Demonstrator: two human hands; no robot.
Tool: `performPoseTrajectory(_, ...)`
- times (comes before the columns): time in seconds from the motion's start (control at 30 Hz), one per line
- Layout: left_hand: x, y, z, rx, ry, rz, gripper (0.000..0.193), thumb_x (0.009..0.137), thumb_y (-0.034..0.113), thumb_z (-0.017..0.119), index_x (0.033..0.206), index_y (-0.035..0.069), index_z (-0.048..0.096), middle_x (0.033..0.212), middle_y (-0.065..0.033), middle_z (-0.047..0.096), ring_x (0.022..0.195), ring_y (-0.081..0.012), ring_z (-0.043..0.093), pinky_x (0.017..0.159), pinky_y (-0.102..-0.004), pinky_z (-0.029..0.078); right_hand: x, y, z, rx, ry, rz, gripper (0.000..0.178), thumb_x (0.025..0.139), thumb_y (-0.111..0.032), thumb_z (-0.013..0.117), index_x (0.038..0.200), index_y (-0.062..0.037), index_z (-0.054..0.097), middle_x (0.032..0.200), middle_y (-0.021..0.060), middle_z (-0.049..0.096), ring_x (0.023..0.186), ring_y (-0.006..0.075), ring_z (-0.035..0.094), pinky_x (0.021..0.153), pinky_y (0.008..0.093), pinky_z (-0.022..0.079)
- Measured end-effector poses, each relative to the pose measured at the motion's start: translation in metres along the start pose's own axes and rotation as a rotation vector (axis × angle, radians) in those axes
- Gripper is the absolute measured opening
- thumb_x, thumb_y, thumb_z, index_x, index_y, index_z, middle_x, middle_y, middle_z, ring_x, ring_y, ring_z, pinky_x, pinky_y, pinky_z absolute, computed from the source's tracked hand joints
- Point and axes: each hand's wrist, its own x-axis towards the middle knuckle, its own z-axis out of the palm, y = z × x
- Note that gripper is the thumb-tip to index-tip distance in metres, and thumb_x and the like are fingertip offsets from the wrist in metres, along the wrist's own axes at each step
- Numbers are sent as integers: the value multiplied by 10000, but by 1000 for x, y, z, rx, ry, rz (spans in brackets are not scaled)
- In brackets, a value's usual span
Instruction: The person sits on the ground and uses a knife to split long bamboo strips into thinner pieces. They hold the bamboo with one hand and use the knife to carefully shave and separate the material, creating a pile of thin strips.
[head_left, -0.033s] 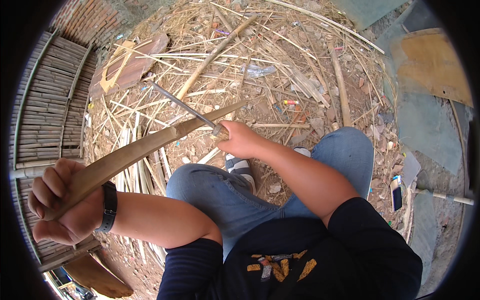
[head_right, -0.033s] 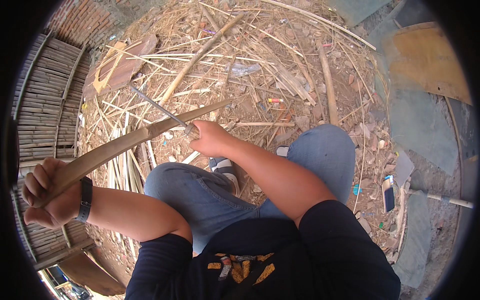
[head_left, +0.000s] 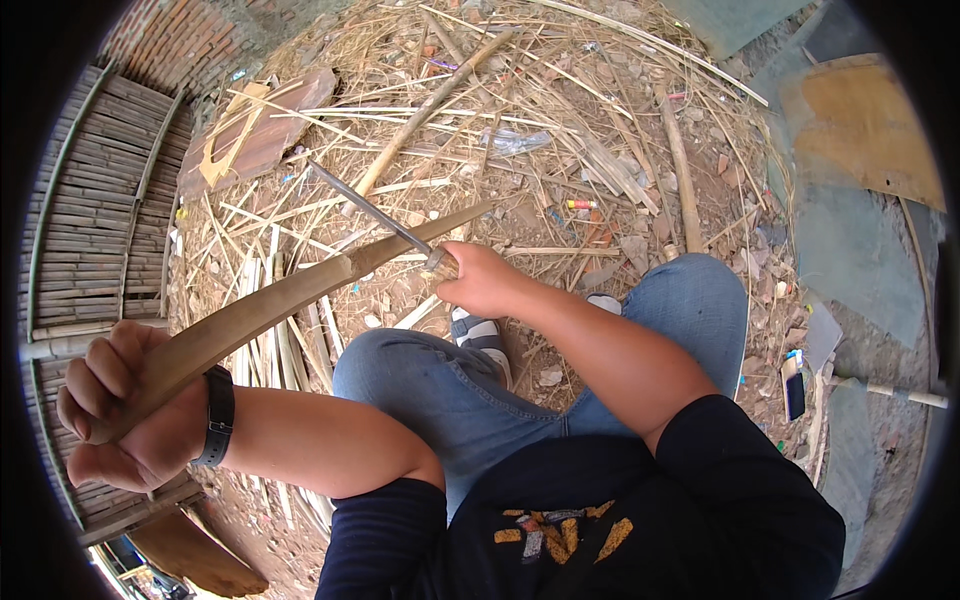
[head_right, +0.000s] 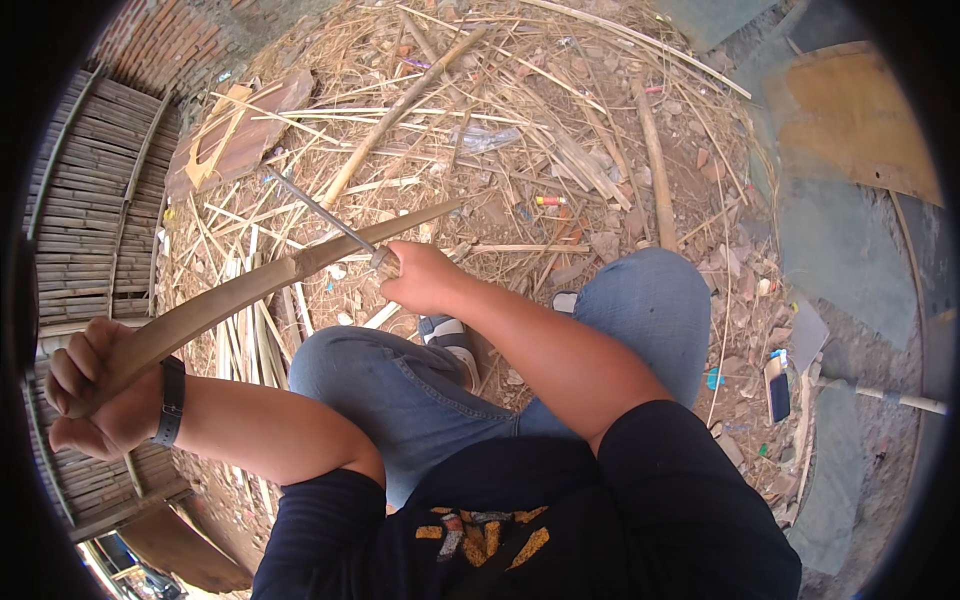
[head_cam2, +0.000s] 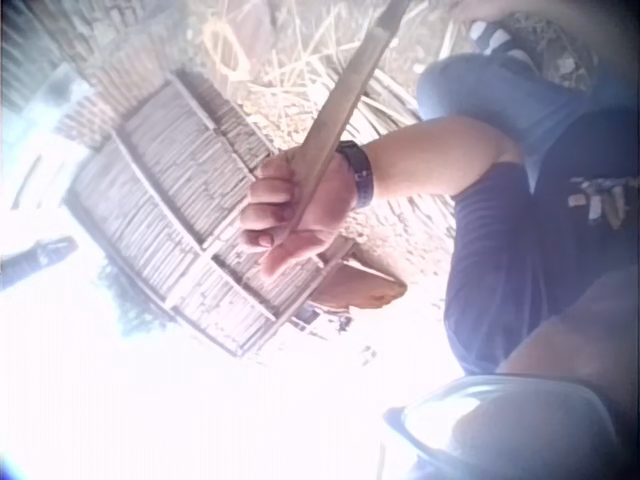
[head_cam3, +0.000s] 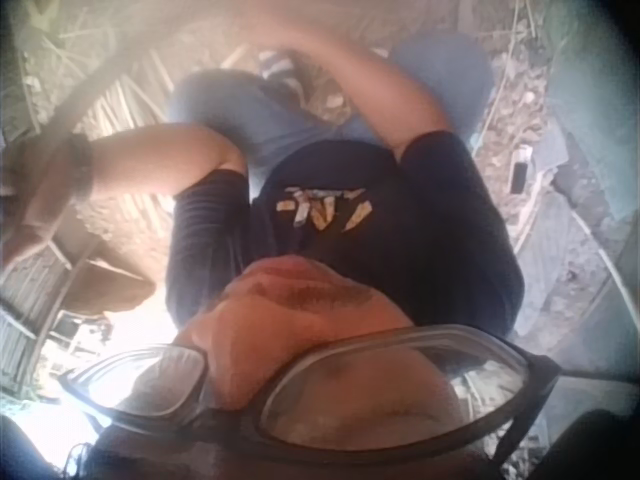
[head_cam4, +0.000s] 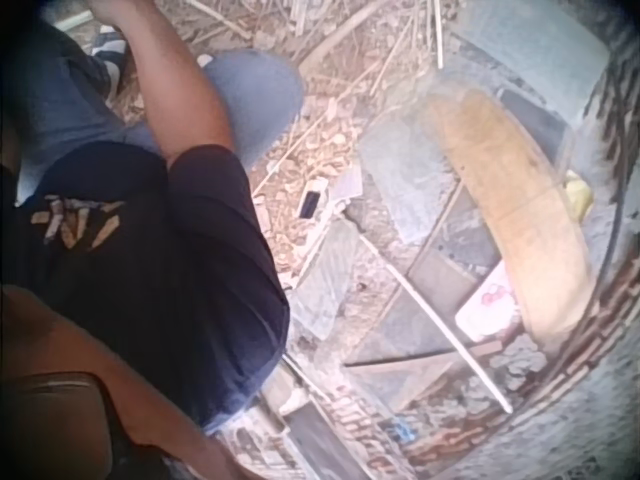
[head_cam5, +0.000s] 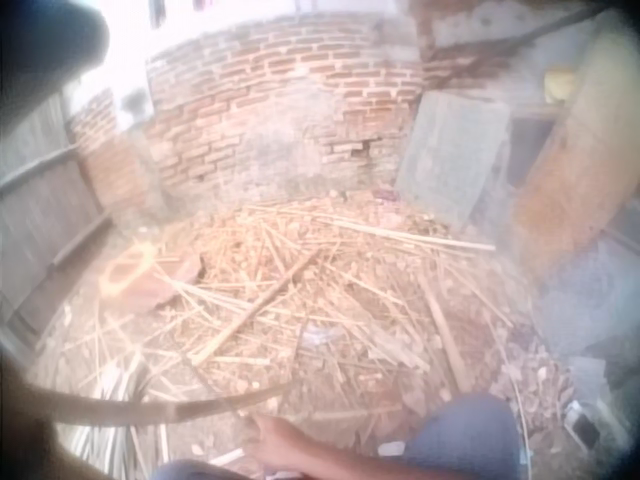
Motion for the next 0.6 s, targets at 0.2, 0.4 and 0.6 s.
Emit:
performPoseTrajectory(0.2, 2, -5, 0, 71, 30, 52, 391, 766, 486, 818, 756, 198, 554, 640, 106, 342, 562, -70, 297, 571, -267, 225, -7, -5, 7, -64, 40, -151, 443, 783, -184, 675, 1152, 46, 592, 858, 256, 671, 795, 358, 681, 735, 430, 522)
performPoseTrajectory(0.4, -2, -6, 21, 116, 78, 43, 302, 782, 369, 817, 812, 199, 569, 601, 126, 327, 518, -50, 276, 548, -239, 220, 15, 49, 17, -166, 292, 148, 376, 783, -198, 680, 1063, 37, 595, 835, 238, 657, 779, 370, 674, 721, 446, 519)
performPoseTrajectory(0.6, 0, -2, 13, -147, -179, -123, 206, 777, 263, 784, 825, 242, 584, 548, 157, 343, 482, -24, 320, 545, -224, 278, 6, 29, 20, -106, 202, -102, 361, 787, -199, 683, 1050, 27, 582, 824, 228, 659, 755, 370, 676, 679, 454, 516)
